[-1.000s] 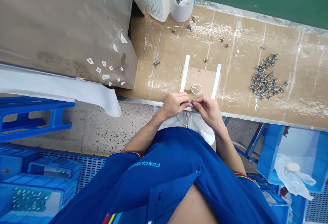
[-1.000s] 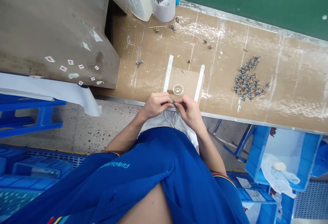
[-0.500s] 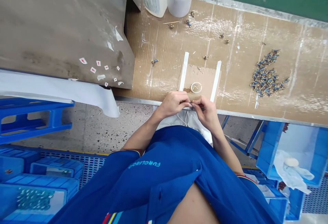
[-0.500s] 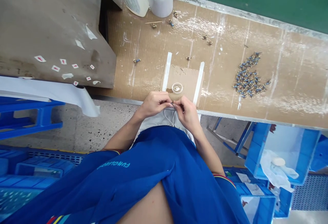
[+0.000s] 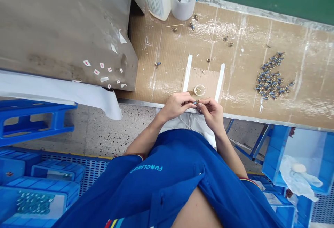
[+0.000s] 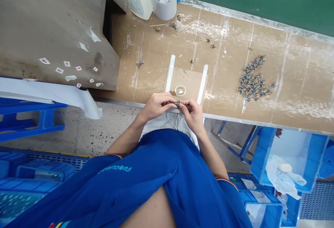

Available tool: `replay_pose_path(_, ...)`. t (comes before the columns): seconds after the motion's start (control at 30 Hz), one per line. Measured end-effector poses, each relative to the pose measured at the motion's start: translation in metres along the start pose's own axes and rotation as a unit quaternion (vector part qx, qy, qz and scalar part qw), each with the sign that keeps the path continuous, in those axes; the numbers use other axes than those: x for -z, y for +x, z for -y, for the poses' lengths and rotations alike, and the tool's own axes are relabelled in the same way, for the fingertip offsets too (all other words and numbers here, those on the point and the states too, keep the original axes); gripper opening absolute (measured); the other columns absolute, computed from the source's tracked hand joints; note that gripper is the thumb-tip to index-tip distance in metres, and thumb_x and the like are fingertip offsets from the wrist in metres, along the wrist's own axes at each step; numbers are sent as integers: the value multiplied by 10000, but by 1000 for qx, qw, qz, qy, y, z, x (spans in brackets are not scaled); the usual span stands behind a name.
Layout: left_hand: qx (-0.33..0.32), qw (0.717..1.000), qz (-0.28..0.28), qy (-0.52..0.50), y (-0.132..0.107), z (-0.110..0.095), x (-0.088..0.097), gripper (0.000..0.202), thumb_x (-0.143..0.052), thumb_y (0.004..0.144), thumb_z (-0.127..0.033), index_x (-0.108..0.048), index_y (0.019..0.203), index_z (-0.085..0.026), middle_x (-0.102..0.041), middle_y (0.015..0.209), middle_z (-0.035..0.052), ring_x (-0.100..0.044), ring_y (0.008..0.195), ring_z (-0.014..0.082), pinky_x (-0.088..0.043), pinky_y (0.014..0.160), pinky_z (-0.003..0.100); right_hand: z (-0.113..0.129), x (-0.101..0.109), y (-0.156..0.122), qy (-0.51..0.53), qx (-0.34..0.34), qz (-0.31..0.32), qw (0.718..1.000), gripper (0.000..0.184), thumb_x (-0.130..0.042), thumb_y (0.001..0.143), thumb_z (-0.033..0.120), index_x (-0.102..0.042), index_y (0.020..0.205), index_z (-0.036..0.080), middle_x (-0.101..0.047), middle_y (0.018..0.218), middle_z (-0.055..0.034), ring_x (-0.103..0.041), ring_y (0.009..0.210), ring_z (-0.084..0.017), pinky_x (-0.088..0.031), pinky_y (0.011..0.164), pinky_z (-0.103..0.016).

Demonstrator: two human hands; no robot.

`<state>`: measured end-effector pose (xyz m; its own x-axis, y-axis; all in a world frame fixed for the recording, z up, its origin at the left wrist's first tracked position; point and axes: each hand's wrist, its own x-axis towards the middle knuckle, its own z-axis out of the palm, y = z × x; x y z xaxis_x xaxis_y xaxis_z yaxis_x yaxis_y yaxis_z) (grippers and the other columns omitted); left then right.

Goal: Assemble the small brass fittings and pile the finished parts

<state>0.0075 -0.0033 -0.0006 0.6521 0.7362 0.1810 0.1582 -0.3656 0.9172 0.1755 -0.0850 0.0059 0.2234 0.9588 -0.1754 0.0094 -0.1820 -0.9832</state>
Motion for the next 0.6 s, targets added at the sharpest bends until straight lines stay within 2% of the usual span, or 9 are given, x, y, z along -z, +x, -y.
replay_pose_path(0.17,-41,999,-7,32,0,2,-1,314,-589,998,-333,-703,768,-152,-660,701,28,-587,635,119,-438,620,234,2,3,2,-15,2,25,1000,327,-731,847,540,-666,833,219,-700,782,-19,-651,665,-140,-555,621,-287)
replay_pose_path(0.4,-142,983,-33,110,-4,9,-6,316,-541,1023,-289,-689,780,-151,-678,715,35,-606,662,127,-449,627,239,15,19,14,-73,-40,154,985,253,-726,854,422,-623,780,203,-661,726,-9,-592,662,-137,-486,632,-285)
replay_pose_path(0.5,-127,986,-27,100,-5,9,-6,300,-550,1013,-271,-683,772,-153,-676,710,28,-599,644,121,-447,614,235,15,19,16,-80,-22,163,983,222,-699,861,383,-611,762,206,-649,726,-4,-570,657,-134,-463,632,-287)
replay_pose_path(0.6,-92,993,-11,76,-6,8,-5,268,-573,989,-244,-679,762,-150,-664,701,20,-581,616,110,-434,591,227,9,13,12,-67,-4,141,988,210,-677,865,369,-586,759,213,-643,734,-2,-570,661,-136,-464,630,-288)
